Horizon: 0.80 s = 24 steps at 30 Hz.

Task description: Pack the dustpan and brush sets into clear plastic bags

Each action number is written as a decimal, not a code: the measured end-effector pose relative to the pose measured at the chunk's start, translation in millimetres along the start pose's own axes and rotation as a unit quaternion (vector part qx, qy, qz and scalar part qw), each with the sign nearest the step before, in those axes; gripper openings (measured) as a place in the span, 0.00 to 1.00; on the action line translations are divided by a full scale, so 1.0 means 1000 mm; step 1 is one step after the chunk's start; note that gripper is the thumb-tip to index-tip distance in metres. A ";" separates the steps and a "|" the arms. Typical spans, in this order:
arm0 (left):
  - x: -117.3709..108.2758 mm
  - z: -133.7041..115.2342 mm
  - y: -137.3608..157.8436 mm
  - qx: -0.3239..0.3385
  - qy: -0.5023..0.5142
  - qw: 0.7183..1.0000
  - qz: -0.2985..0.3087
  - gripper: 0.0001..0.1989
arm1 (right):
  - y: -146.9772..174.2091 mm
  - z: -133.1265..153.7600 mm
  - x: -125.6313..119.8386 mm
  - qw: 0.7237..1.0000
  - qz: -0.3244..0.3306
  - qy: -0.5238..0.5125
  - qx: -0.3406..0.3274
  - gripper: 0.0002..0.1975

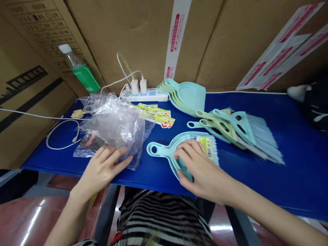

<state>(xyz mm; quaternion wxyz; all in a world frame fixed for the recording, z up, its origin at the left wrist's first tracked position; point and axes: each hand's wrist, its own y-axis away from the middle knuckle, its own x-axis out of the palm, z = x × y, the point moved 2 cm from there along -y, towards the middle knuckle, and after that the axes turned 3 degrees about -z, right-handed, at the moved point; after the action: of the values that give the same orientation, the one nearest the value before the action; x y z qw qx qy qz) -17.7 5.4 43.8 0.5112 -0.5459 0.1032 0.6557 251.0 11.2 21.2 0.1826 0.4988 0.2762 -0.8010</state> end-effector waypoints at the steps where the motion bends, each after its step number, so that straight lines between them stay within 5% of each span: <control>1: 0.001 -0.002 -0.002 0.004 -0.002 1.000 0.007 0.15 | 0.001 -0.001 -0.001 1.000 -0.006 0.000 0.001 0.06; 8: 0.008 -0.023 -0.021 0.025 0.016 0.999 0.018 0.13 | 0.003 -0.005 -0.007 1.000 -0.019 -0.005 0.008 0.06; 24: 0.016 -0.053 -0.029 0.068 0.122 0.982 -0.131 0.17 | 0.001 -0.005 -0.008 0.999 -0.028 0.034 -0.010 0.05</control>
<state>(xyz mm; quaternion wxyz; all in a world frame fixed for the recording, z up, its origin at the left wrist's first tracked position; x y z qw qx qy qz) 39.0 -9.1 22.5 0.6119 -0.5946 0.1364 0.5035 258.0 13.7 26.2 0.1552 0.5162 0.3039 -0.7856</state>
